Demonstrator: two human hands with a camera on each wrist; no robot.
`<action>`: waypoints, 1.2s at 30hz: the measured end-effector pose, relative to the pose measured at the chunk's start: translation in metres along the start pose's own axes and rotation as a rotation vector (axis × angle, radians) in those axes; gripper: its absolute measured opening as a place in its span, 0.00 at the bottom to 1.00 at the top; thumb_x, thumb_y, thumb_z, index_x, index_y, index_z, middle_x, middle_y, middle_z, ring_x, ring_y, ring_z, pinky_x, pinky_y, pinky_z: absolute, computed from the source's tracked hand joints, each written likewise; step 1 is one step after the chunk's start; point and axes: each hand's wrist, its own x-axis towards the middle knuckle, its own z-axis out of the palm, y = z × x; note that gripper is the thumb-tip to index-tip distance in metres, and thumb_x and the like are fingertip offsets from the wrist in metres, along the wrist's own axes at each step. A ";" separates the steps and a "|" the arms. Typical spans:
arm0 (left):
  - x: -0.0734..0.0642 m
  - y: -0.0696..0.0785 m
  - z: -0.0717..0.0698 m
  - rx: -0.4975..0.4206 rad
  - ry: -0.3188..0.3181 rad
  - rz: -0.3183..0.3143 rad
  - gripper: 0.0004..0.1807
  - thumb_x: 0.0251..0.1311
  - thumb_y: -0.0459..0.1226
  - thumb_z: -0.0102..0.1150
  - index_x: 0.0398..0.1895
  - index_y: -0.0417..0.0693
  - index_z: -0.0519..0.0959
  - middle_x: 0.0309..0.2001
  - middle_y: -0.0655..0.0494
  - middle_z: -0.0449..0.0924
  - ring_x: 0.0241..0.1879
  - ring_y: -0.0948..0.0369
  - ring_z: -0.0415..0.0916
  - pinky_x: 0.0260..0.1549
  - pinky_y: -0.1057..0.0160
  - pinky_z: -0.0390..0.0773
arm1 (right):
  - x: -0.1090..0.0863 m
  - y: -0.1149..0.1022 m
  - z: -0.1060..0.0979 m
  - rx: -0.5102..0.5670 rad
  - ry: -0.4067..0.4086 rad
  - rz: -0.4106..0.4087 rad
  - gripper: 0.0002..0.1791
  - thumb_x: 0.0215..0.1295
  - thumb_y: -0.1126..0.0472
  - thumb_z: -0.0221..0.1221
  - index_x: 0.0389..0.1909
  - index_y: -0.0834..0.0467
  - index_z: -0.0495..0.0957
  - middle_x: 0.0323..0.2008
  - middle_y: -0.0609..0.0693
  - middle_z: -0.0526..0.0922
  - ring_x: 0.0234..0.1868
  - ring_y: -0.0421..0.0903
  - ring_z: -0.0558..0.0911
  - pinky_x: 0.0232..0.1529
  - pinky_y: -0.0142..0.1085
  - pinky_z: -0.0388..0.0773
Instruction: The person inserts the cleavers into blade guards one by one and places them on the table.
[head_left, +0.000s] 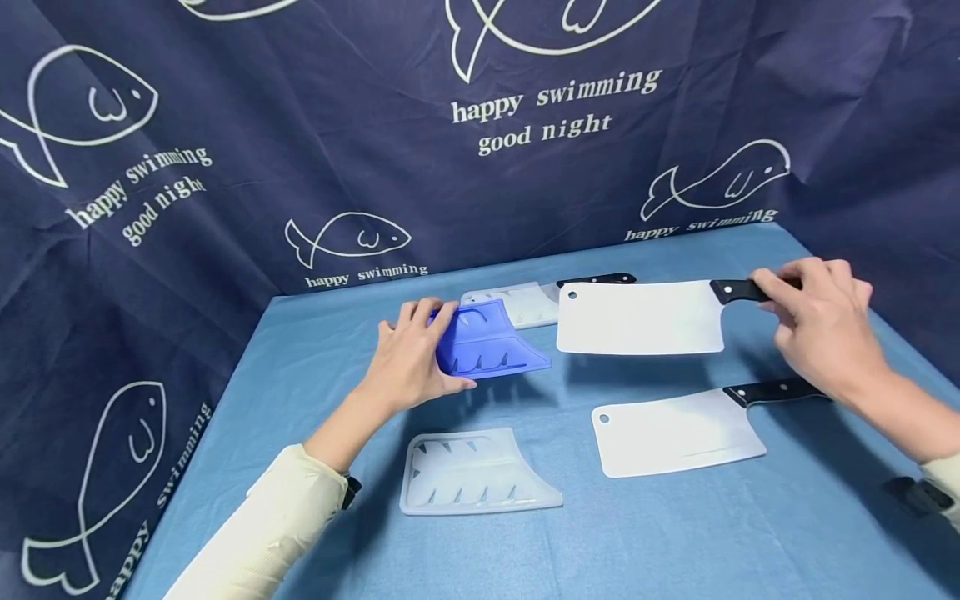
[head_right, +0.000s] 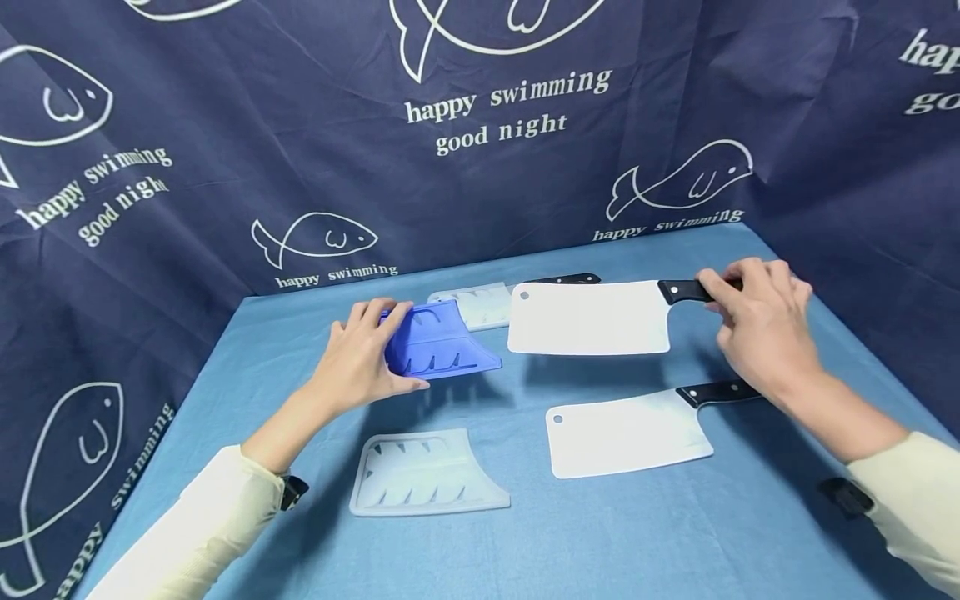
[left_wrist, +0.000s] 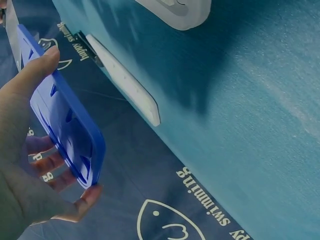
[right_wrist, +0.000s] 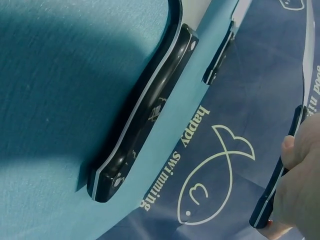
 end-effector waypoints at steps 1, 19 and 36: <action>0.000 0.001 0.000 0.001 0.001 0.003 0.59 0.28 0.65 0.74 0.67 0.49 0.66 0.59 0.50 0.66 0.57 0.49 0.61 0.36 0.45 0.66 | 0.000 -0.001 0.000 0.001 0.003 -0.002 0.27 0.44 0.82 0.52 0.49 0.67 0.77 0.42 0.66 0.70 0.45 0.68 0.63 0.37 0.58 0.50; 0.003 0.003 -0.002 -0.001 -0.002 -0.006 0.59 0.28 0.66 0.74 0.68 0.52 0.64 0.58 0.50 0.65 0.57 0.50 0.61 0.36 0.46 0.66 | 0.008 -0.010 -0.001 -0.002 0.026 -0.046 0.27 0.45 0.81 0.52 0.49 0.63 0.77 0.41 0.67 0.70 0.43 0.70 0.63 0.37 0.60 0.51; 0.003 0.003 -0.002 0.012 0.003 0.005 0.59 0.28 0.66 0.73 0.68 0.51 0.65 0.58 0.50 0.66 0.57 0.49 0.61 0.35 0.45 0.66 | 0.007 -0.010 -0.003 0.000 0.037 -0.070 0.28 0.43 0.81 0.50 0.49 0.61 0.77 0.41 0.66 0.69 0.42 0.70 0.63 0.36 0.58 0.50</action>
